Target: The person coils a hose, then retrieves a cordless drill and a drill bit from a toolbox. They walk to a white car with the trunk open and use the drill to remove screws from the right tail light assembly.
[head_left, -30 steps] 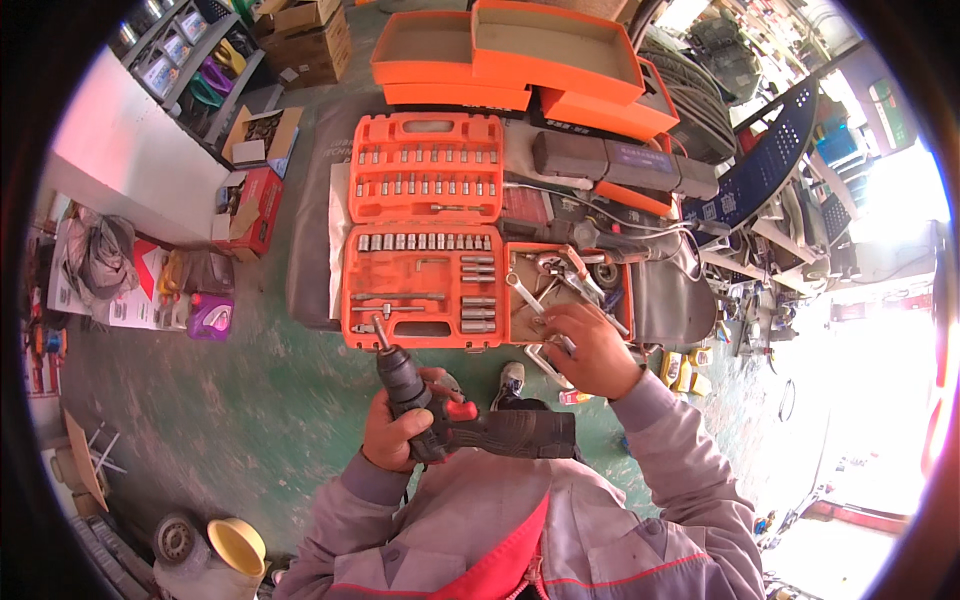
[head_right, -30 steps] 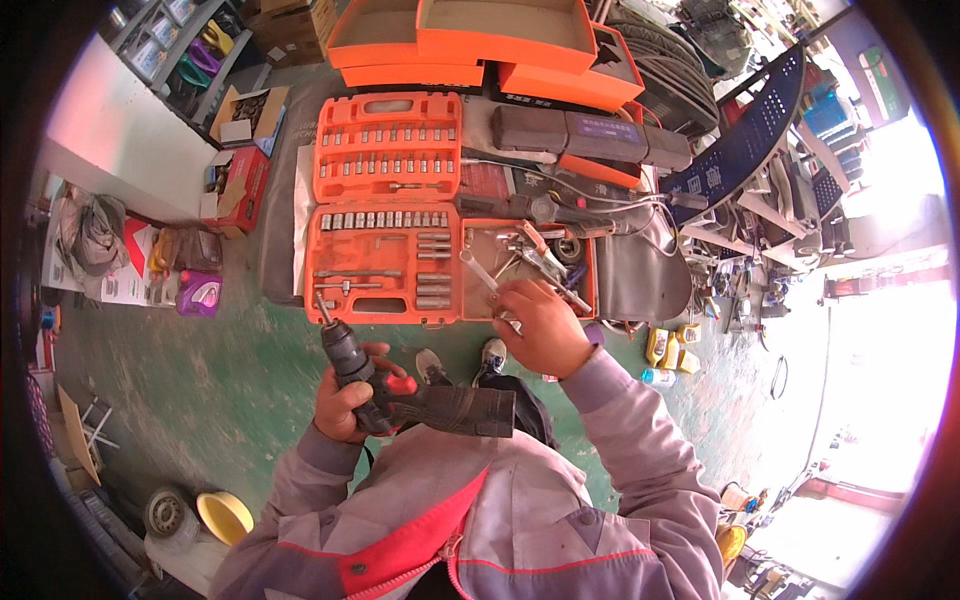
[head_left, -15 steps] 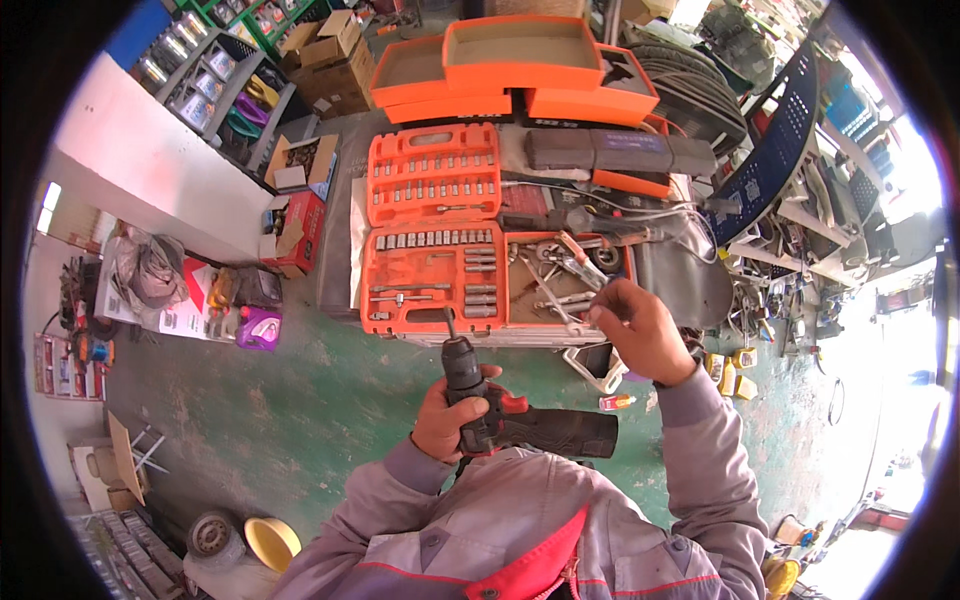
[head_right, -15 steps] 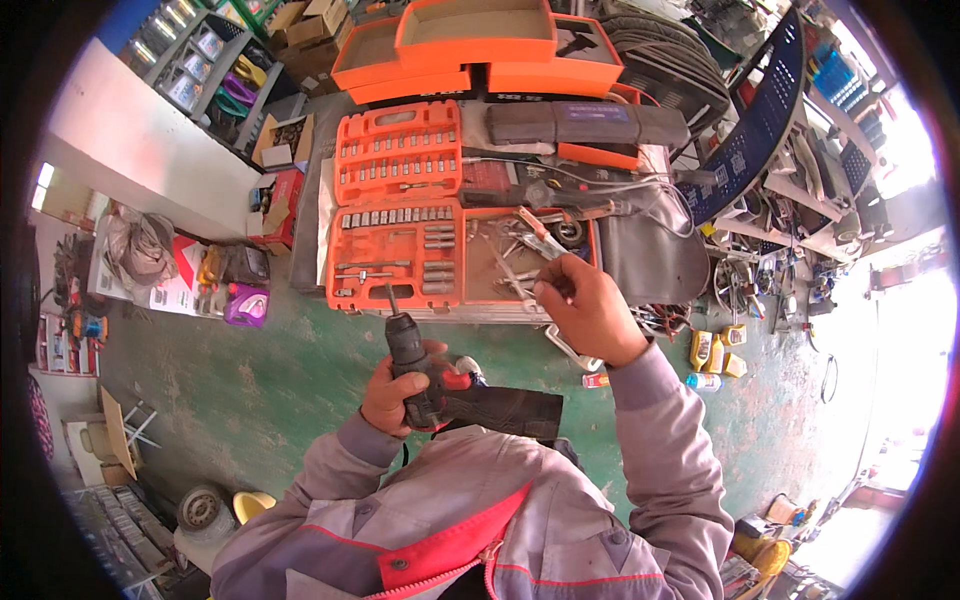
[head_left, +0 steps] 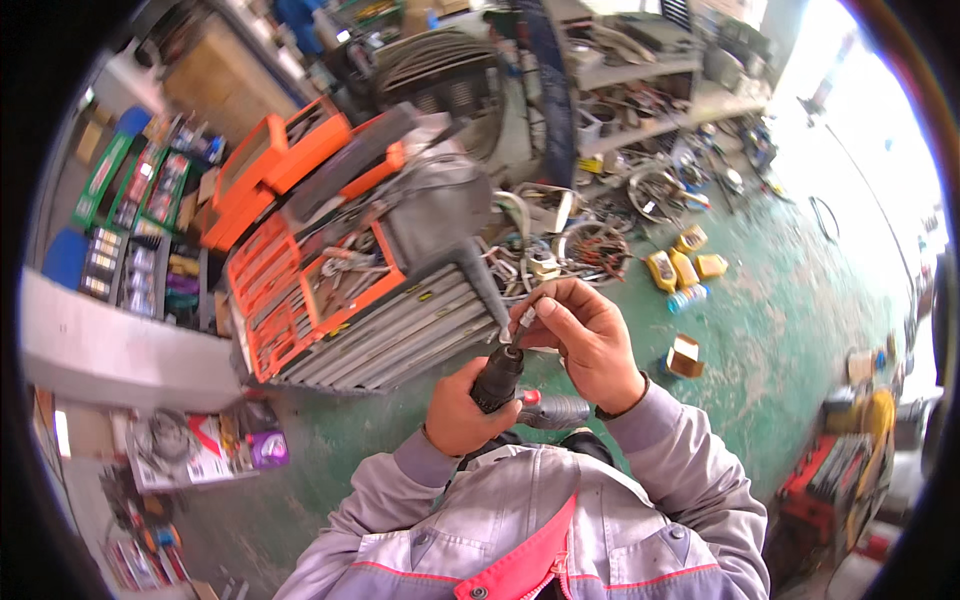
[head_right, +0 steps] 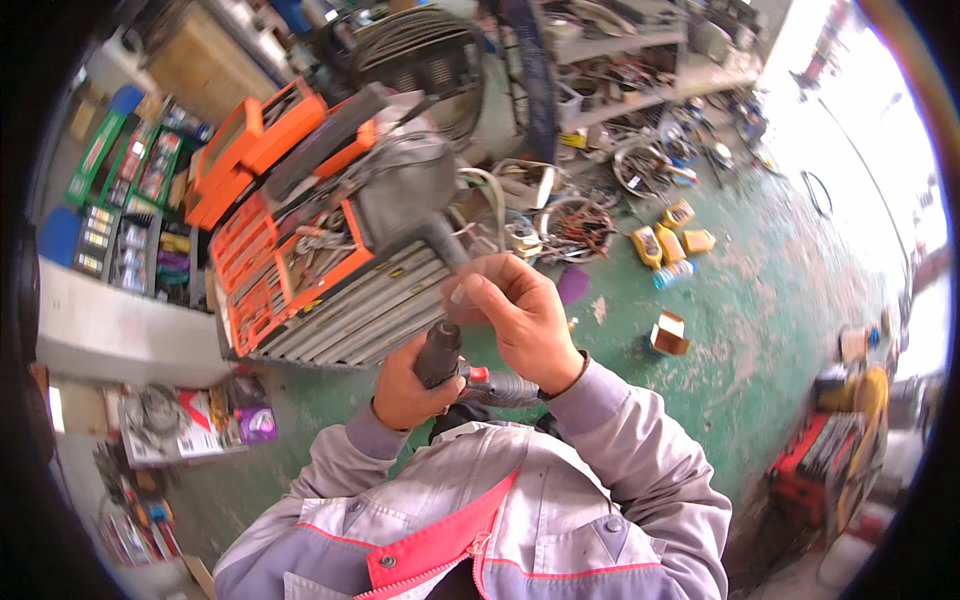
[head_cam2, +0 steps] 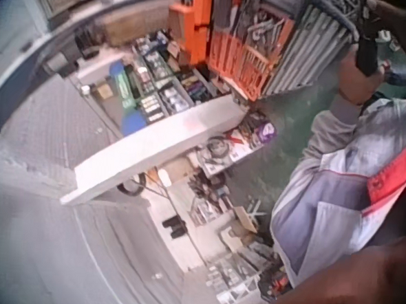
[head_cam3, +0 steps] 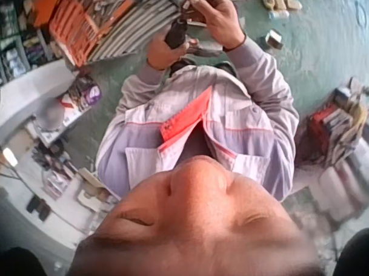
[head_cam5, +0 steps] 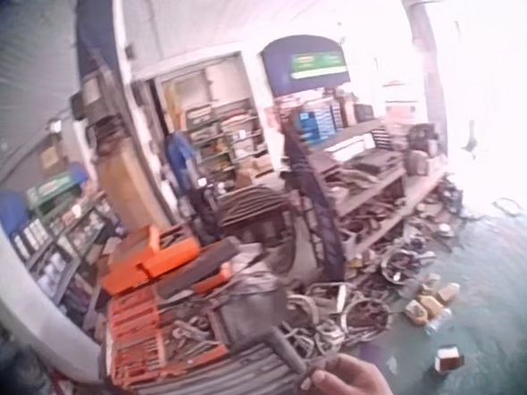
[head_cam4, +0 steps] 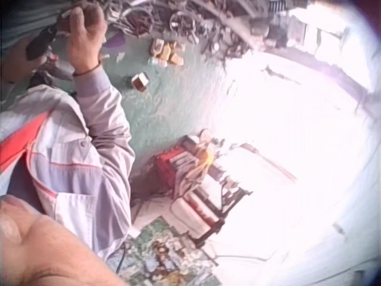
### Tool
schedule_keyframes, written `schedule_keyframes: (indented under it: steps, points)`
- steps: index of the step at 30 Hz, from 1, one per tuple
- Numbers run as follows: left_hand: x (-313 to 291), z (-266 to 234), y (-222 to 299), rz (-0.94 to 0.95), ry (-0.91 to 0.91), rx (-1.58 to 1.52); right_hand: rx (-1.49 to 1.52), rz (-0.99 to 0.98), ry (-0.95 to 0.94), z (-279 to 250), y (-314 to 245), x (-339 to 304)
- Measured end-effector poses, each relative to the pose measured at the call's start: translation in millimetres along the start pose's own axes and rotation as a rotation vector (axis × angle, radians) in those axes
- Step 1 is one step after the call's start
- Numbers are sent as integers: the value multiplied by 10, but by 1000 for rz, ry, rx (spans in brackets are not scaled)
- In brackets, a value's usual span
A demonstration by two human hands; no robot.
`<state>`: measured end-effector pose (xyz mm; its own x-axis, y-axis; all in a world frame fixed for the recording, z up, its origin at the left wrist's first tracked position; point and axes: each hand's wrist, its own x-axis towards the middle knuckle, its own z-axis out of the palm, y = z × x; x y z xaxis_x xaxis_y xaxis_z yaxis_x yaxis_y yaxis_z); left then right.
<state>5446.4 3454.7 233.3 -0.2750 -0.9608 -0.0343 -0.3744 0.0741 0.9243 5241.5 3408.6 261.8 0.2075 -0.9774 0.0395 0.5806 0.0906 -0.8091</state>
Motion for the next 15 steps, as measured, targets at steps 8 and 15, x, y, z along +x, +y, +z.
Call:
schedule_keyframes:
  steps: [8,15]
  points:
    - [301,1479,855,186,-383,39,-154,-271,157,-1227,-1058,-1303]
    - [648,2775,1130,115,-723,-61,-244,-402,602,-2027,-1416,-2227]
